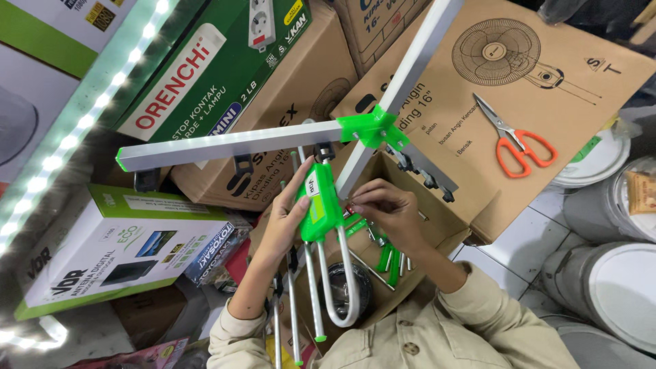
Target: The person assembles a digital antenna by connecting several silver metal poles with green plastic joints. They then attach a green antenna head unit to the assembled frame and secure it with a screw.
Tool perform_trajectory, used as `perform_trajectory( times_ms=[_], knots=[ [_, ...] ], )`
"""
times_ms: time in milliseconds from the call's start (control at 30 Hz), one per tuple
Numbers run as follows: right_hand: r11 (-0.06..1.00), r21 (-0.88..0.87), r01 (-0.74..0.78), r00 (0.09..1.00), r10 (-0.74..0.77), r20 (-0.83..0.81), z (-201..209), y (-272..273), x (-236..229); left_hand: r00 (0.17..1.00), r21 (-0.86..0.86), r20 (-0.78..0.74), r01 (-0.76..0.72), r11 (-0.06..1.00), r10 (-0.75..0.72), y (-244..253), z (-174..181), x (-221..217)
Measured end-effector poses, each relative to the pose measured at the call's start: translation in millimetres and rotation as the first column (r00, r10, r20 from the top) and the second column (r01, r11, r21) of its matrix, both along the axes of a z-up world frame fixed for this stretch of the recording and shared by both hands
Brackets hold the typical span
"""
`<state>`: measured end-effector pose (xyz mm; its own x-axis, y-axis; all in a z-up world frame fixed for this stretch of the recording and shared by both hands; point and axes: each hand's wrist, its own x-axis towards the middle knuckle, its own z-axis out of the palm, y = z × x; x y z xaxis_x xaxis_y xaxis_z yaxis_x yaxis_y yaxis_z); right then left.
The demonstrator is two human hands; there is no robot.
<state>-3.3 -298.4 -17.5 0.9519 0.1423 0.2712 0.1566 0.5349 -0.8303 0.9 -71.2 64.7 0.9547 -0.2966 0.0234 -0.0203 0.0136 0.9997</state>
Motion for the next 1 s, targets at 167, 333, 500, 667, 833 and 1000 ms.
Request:
perform_trajectory(
  times_ms=[167, 333, 500, 667, 833, 1000],
  knots=[
    [0.988, 0.154, 0.014, 0.995, 0.001, -0.097, -13, 13, 6, 0.982, 0.103, 0.185, -0.051, 0.993, 0.031, 0, -9, 0],
    [0.985, 0.171, 0.01, 1.0, -0.005, -0.03, -21, 15, 7, 0.988, 0.089, 0.131, -0.096, 0.991, 0.083, -3, -7, -5],
    [0.988, 0.152, 0.029, 0.999, -0.026, -0.018, -21, 19, 10, 0.979, 0.074, 0.191, -0.08, 0.994, 0.065, -3, -8, -5],
    [0.993, 0.098, 0.067, 0.998, -0.067, -0.008, -23, 20, 12, 0.983, 0.056, 0.174, -0.071, 0.996, 0.06, 0, -16, -3],
    [0.997, 0.039, 0.071, 0.997, -0.072, 0.011, -35, 17, 16, 0.99, 0.03, 0.13, -0.057, 0.998, 0.053, 0, -13, -5],
    [0.994, -0.005, 0.113, 0.993, -0.113, -0.017, -47, 17, 19, 0.984, 0.037, 0.169, -0.066, 0.997, 0.059, -1, -13, -7]
  ],
)
